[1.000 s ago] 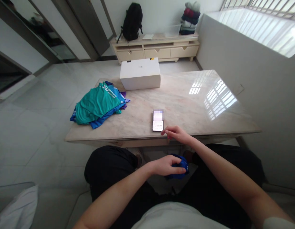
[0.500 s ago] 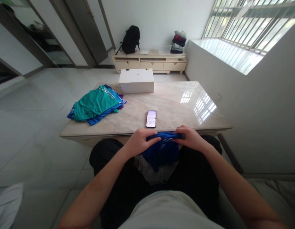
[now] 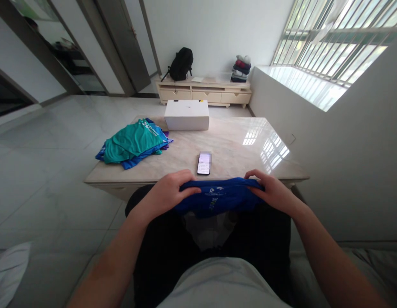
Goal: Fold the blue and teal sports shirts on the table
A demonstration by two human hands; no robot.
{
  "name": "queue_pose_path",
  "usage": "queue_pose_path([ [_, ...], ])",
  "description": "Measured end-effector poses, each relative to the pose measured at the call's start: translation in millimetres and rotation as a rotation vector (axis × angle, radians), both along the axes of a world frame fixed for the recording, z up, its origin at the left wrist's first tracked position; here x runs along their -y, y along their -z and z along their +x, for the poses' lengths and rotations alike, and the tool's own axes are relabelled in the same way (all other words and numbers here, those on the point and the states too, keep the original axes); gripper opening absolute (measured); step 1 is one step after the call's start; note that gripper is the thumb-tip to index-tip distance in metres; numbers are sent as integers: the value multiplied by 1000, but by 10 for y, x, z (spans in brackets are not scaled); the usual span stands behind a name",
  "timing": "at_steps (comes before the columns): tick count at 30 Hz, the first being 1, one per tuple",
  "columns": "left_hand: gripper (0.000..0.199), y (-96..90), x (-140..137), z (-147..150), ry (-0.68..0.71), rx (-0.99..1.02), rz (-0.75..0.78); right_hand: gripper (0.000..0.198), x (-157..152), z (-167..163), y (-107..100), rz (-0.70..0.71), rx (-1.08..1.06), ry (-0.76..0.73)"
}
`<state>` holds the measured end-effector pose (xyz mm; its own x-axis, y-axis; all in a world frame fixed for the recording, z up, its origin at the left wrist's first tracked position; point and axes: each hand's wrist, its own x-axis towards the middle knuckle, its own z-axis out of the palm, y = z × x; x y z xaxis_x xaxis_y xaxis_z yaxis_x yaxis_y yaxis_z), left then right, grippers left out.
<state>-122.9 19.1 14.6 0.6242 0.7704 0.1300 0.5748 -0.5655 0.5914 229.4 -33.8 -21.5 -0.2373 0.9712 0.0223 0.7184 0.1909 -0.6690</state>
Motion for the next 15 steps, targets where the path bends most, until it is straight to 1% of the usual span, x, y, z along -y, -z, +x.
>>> queue_pose_path([
  [1, 35, 59, 61, -25, -19, -9, -35, 35, 65, 0, 11, -11, -29, -22],
  [3, 40, 192, 181, -59, -103, -29, -96, 39, 194, -16, 71, -29, -92, -64],
  [5, 47, 322, 278, -69, -208, -52, -133, 36, 305, -54, 190, -50, -154, -71],
  [7, 49, 426, 338, -64, -251, -85, -169, 32, 383, -101, 354, -54, -215, -33],
  [9, 46, 490, 356, -59, -223, -115, -217, 28, 424, -138, 522, -51, -289, 16],
  [11, 38, 512, 333, -69, -162, -108, -266, 25, 433, -149, 646, -59, -383, 56],
  [13, 31, 500, 280, -93, -81, -58, -321, 24, 426, -135, 705, -77, -490, 88],
  [15, 26, 475, 213, -118, 2, 5, -375, 26, 419, -116, 708, -107, -607, 96],
])
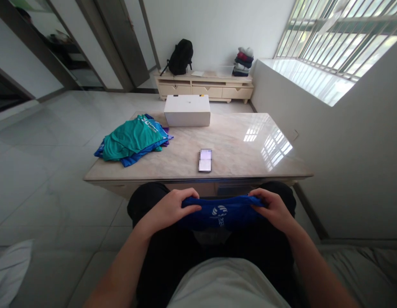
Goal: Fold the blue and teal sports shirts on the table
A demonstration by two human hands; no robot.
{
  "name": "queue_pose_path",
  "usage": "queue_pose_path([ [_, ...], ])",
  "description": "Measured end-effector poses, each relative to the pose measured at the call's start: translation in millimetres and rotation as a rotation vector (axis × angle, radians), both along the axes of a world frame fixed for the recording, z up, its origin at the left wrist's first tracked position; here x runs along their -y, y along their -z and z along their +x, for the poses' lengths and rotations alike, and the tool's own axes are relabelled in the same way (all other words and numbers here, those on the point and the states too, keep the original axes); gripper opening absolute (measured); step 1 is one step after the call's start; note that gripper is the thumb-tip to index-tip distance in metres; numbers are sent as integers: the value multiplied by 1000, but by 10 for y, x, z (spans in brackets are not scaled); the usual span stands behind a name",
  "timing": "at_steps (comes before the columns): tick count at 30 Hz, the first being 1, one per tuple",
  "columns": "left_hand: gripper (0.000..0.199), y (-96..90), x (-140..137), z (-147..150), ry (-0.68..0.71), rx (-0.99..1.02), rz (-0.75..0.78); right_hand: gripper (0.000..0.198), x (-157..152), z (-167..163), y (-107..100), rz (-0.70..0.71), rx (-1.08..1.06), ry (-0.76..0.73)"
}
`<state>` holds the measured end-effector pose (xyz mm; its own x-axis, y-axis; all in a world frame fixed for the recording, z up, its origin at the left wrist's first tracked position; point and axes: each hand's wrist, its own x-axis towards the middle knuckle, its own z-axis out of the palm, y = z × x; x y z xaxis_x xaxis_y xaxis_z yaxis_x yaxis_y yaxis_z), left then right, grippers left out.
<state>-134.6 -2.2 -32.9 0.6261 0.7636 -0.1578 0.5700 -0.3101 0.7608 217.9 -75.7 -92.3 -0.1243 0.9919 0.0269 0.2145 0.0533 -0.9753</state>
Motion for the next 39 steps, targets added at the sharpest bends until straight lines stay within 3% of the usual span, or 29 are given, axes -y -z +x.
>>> queue_pose_path([
  [5, 21, 2, -204, 63, 34, 157, -40, 27, -40, -59, -25, -41, -300, -50],
  [8, 19, 33, -453, 183, 63, 232, 19, 24, -253, -99, -36, 16, -226, 57],
  [11, 26, -2, -863, 303, 39, 294, 126, 27, -739, -17, -157, 208, -39, 238],
  [15, 57, -67, -1527, 454, 7, 353, 242, 33, -1629, 172, -401, 428, 151, 341],
  [18, 53, 58, -1899, 543, -17, 328, 260, 32, -2141, 204, -385, 440, 195, 338],
  [21, 32, 300, -1987, 561, -80, 190, 208, 28, -2302, 170, -169, 343, 143, 365],
  [23, 23, 419, -1878, 534, 25, 62, 105, 28, -2235, 168, -27, 210, 70, 236],
  [27, 21, 467, -1488, 454, 560, 11, -192, 33, -1993, 226, 72, -190, -62, -419],
  [29, 30, 480, -1337, 439, 715, 29, -235, 31, -1915, 239, 63, -296, -82, -669],
  [31, 40, 517, -1259, 454, 726, 20, -135, 29, -1877, 213, 45, -302, -82, -785],
  [34, 39, 560, -1231, 528, 620, 24, 146, 27, -1861, 102, 15, -251, -121, -845],
  [36, 33, 546, -1221, 593, 553, 91, 265, 25, -1855, -6, -3, -206, -197, -829],
  [39, 33, 495, -1177, 669, 470, 275, 308, 22, -1828, -168, -12, -155, -294, -735],
])
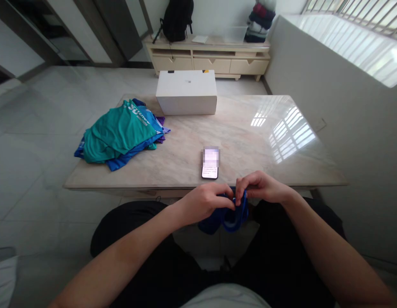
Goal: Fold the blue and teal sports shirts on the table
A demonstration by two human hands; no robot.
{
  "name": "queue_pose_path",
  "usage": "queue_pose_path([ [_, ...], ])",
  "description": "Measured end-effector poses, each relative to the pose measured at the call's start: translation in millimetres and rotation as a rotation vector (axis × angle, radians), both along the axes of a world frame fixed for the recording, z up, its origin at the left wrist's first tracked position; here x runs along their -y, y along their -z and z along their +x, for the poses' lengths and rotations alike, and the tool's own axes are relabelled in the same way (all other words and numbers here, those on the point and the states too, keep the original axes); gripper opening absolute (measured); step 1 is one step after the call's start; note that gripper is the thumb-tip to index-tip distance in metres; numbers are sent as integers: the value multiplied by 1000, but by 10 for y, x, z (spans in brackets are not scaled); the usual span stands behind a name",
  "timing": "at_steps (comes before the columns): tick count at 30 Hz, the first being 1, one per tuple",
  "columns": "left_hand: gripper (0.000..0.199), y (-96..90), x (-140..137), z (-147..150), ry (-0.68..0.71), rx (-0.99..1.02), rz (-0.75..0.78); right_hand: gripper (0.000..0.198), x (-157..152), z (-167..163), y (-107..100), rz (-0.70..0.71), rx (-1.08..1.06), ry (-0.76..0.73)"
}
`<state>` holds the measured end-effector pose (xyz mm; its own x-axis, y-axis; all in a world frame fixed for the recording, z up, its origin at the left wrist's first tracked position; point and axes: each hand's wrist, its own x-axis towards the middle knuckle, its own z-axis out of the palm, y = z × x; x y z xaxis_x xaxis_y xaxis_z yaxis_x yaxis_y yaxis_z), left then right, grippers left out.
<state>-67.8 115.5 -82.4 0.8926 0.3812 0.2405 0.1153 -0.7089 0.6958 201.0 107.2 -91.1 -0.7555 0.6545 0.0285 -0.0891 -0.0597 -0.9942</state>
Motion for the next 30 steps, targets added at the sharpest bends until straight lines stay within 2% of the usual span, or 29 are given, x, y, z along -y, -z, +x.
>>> queue_pose_path([
  [5, 23, -2, 111, 33, -106, 294, 58, 17, 40, -141, 16, 47, -91, 227],
  [9, 20, -26, 312, 91, -296, 288, 198, 11, 1, -179, 48, 164, -119, 369],
  [12, 17, -23, 465, 165, -383, 176, 273, 13, -45, -206, 115, 156, -110, 308],
  [16, 22, 114, 474, 183, -215, 80, 322, 19, -86, -194, 237, 109, -10, 181],
  [18, 23, 200, 418, 151, -163, 104, 280, 21, -92, -166, 295, 77, 44, 157],
  [23, 18, 285, 322, 87, -216, 226, 170, 27, -81, -112, 390, -53, 98, 128],
  [30, 24, 231, 350, 83, -252, 292, 252, 36, -105, -105, 328, -258, -53, 13],
])
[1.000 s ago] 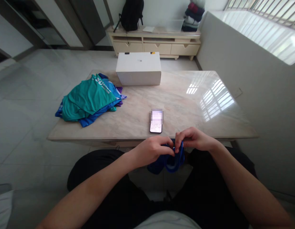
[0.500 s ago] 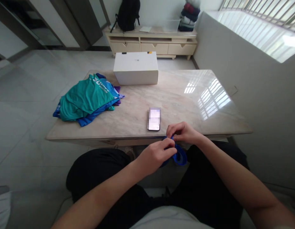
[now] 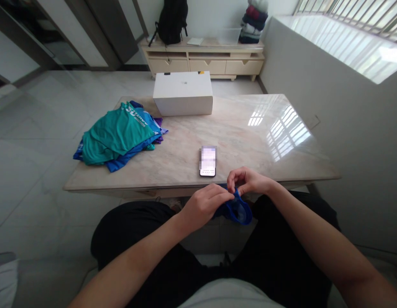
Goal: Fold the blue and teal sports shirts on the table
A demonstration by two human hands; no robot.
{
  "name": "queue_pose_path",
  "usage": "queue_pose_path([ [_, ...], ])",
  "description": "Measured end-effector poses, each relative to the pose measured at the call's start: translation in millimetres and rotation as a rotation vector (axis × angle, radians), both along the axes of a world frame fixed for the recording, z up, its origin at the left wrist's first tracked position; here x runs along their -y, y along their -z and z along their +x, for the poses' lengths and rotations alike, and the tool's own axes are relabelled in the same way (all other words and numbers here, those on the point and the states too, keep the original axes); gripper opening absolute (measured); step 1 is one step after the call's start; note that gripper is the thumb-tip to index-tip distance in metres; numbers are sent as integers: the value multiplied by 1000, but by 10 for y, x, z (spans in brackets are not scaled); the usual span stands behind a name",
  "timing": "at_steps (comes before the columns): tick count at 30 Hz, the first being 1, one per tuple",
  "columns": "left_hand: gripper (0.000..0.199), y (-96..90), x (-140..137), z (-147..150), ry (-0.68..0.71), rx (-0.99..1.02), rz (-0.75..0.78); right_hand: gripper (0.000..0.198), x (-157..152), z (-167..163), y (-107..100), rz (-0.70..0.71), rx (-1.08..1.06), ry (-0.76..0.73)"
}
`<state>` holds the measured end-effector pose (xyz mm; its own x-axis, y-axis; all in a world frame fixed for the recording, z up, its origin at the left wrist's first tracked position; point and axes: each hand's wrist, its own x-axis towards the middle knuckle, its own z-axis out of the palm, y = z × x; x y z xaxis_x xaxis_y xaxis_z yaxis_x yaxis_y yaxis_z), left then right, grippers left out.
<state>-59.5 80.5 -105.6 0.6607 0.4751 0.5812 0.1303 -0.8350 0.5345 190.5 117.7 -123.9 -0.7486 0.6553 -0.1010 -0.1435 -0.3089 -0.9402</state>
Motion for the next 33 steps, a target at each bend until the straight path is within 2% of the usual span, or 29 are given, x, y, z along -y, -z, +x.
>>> queue_pose_path([
  [4, 26, 0, 0, -17, -38, 1, 85, 37, 6, 30, -50, -38, -17, -72],
  [8, 32, 24, 13, 13, 11, 5, 74, 41, 23, -11, -59, -43, 20, -52],
  [11, 38, 35, 33, 52, -21, 12, 56, 42, 25, -76, -58, -17, 40, 15],
  [14, 41, 20, 55, 86, -43, -3, 44, 39, 18, -127, -53, 36, 37, 143],
  [16, 40, -3, 72, 103, -42, -17, 56, 37, 14, -138, -50, 60, 43, 168],
  [23, 40, -36, 82, 87, -16, -5, 85, 39, 28, -49, -84, 6, -33, 103],
  [27, 44, -25, 65, 73, -12, -12, 80, 40, 39, -11, -84, -78, -76, -27],
  [30, 41, -20, 72, 92, 6, -16, 77, 45, 47, -36, -44, -121, -87, -108],
  [33, 35, -23, 81, 111, 32, 7, 53, 47, 56, -78, -4, -128, -75, -100],
])
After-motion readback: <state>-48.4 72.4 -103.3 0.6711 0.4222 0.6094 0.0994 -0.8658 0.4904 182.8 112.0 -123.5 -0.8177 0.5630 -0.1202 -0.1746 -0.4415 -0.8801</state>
